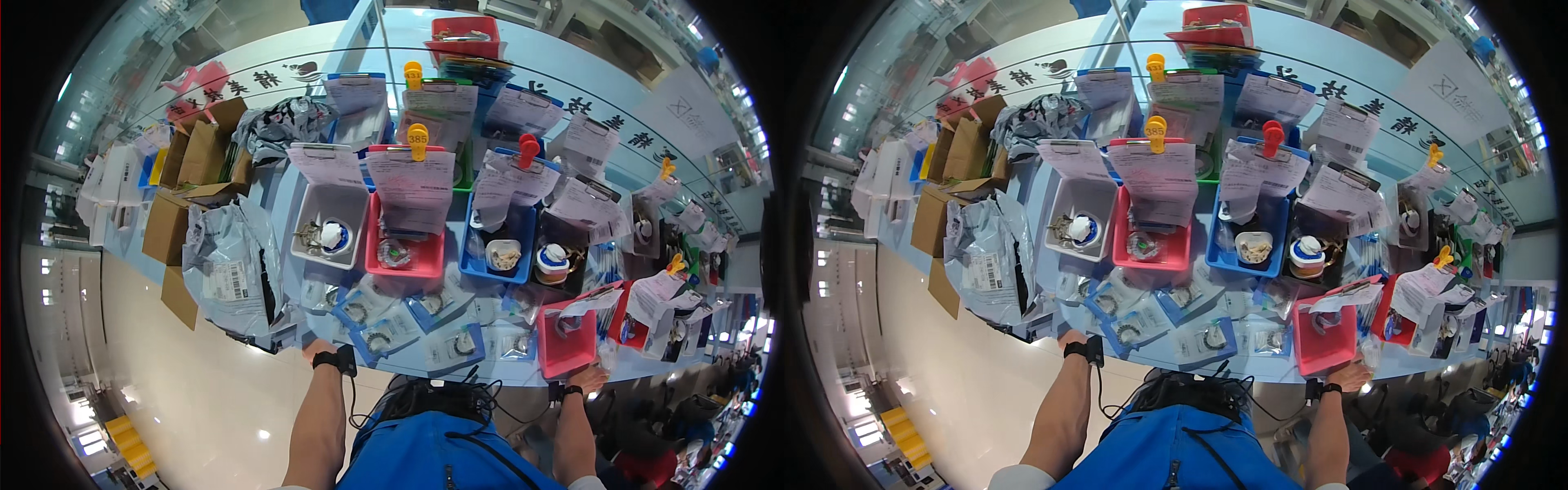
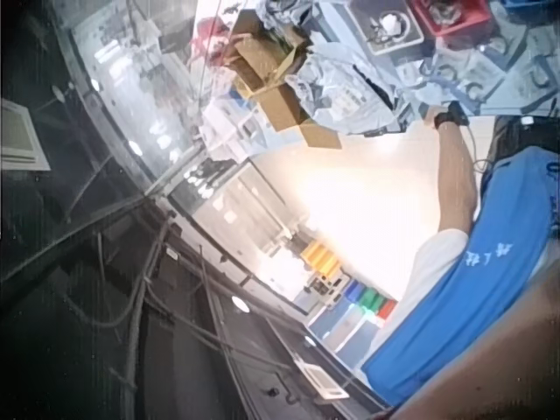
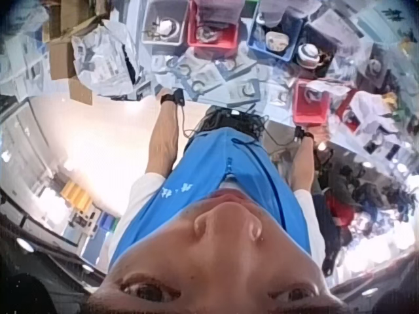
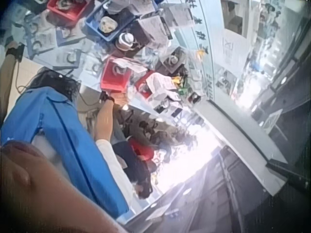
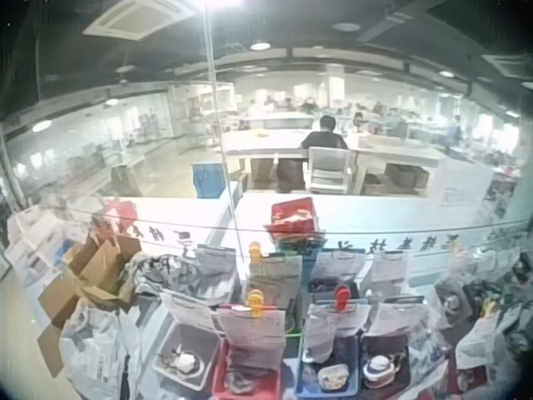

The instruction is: The person is sorting and organizing various medical or personal care products into labeled bins on a workbench in a manufacturing or assembly facility.

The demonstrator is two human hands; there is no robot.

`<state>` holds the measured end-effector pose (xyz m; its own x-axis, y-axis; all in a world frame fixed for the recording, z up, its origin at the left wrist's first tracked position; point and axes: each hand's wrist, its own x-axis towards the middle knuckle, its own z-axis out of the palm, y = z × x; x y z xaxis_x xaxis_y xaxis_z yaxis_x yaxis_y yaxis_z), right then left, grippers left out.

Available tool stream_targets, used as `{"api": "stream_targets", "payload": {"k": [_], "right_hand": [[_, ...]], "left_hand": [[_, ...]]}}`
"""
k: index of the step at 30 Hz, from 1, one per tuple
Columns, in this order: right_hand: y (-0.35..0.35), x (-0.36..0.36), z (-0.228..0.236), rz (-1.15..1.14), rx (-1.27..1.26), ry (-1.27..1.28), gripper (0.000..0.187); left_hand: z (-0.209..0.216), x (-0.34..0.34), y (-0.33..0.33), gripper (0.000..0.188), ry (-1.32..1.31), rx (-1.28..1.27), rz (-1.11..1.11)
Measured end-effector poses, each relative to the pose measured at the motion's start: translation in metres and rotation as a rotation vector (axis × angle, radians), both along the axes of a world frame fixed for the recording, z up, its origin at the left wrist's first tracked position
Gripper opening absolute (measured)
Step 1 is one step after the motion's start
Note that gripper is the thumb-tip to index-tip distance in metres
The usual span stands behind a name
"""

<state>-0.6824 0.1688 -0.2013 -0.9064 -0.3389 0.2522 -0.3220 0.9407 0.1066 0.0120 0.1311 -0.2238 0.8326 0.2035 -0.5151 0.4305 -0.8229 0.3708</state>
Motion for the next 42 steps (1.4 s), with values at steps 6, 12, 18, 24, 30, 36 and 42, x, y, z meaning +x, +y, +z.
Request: {"api": "stream_targets", "payload": {"k": [6,12,18,24,30,36,42], "right_hand": [[-0.009,0.011,0.015,-0.065,0.049,-0.038,0.065],[-0.006,0.002,0.002,-0.05,-0.005,0.068,0.063],[-0.019,0.014,0.004,-0.167,-0.02,-0.073,0.07],[-0.016,0.018,0.008,-0.12,-0.021,-0.031,0.069],[-0.014,0.019,0.01,-0.088,-0.007,0.083,0.056],[-0.013,0.019,0.009,-0.083,0.021,0.1,0.056],[-0.018,0.022,0.015,-0.065,-0.091,0.062,0.058]], "left_hand": [[-0.085,0.032,0.05,0.03,0.128,0.507,-0.784],[-0.127,0.103,0.048,0.028,0.026,0.919,-1.347],[-0.099,0.12,0.054,0.032,0.014,0.91,-1.335],[-0.057,0.081,0.031,0.032,0.097,0.926,-1.254],[-0.079,0.08,0.031,0.032,0.094,0.884,-1.373],[-0.088,0.088,0.037,0.032,0.084,0.841,-1.459],[-0.098,0.089,0.043,0.032,0.077,0.805,-1.526]]}}
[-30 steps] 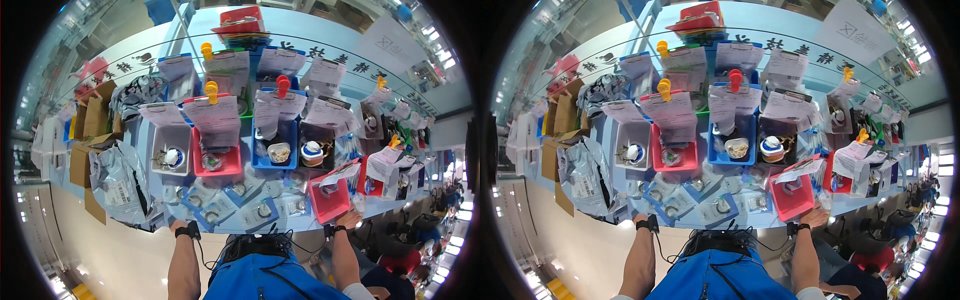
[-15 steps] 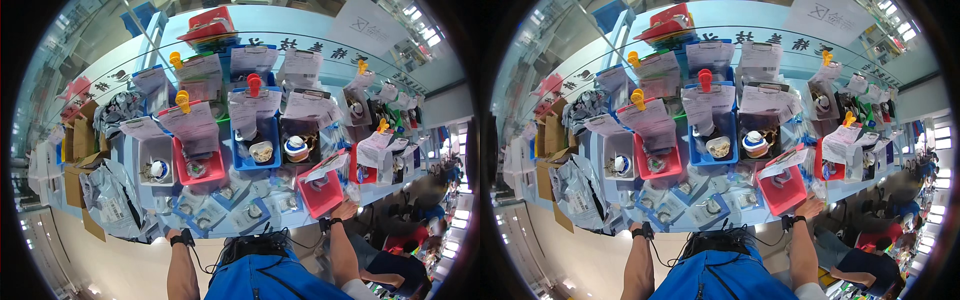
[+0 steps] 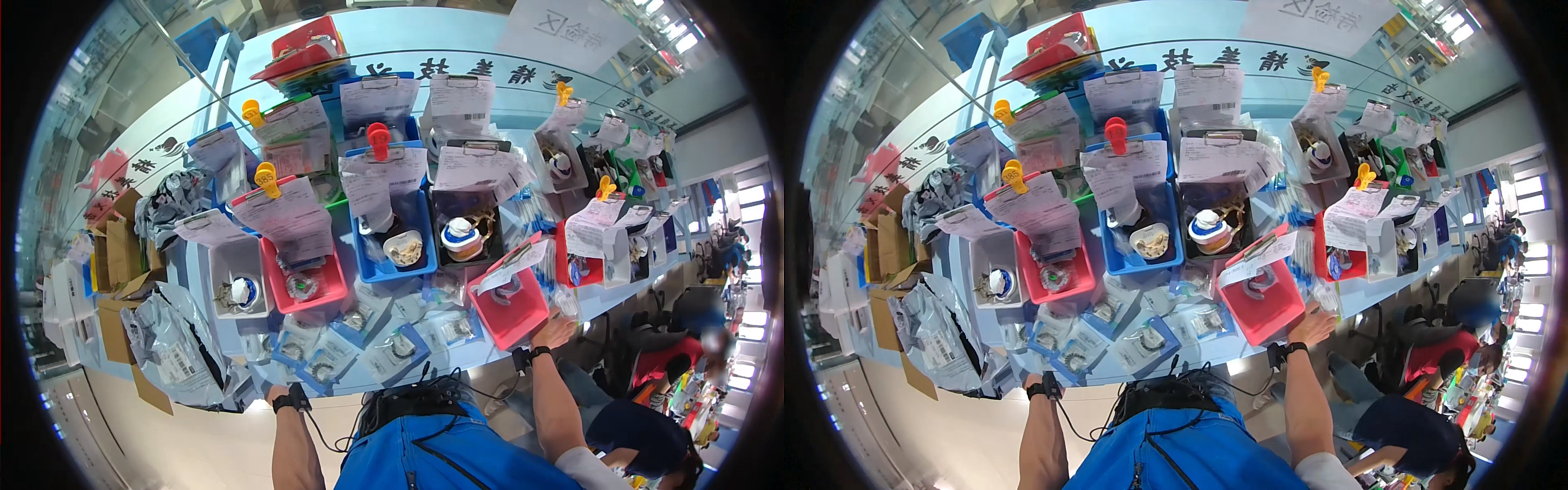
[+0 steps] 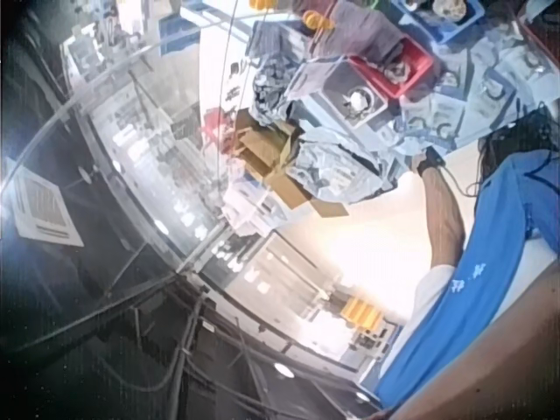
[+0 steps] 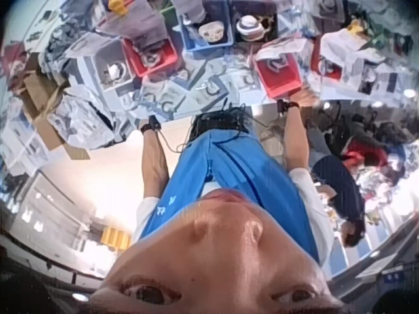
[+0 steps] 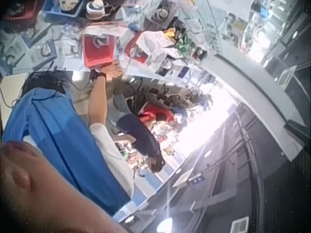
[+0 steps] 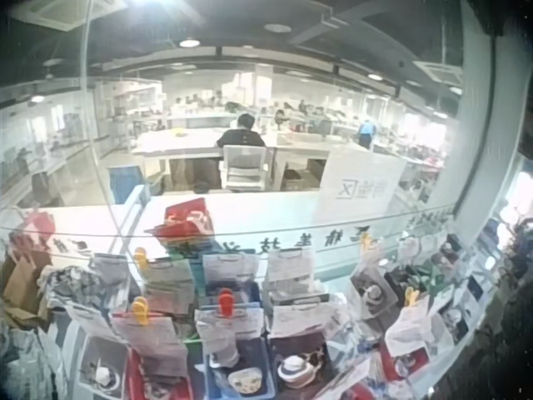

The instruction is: The person is sorting and organizing various medical or personal care products into labeled bins on a workbench in a manufacturing or assembly facility.

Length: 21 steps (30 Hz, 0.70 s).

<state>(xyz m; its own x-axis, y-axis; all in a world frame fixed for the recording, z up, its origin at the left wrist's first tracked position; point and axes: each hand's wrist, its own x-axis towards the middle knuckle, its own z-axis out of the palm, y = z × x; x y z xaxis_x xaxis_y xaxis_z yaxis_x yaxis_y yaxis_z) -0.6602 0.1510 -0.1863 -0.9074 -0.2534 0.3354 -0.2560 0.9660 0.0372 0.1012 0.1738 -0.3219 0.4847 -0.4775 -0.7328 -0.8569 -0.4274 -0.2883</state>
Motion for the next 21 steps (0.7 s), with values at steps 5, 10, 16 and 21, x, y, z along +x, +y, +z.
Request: {"api": "stream_targets", "payload": {"k": [5,10,16,21], "right_hand": [[-0.005,0.005,0.009,-0.049,-0.007,-0.104,0.057],[-0.002,0.001,-0.006,-0.033,0.022,-0.045,0.064],[-0.007,0.006,0.011,-0.064,0.021,-0.064,0.056],[-0.007,0.004,0.016,-0.083,-0.04,-0.084,0.053]], "left_hand": [[-0.007,0.009,-0.004,0.032,0.043,-0.017,-0.06],[-0.007,0.023,-0.015,0.032,0.13,-0.05,-0.171],[-0.016,0.01,-0.045,0.032,0.207,-0.079,-0.294],[-0.011,-0.011,-0.006,0.032,0.24,-0.119,-0.347]]}}
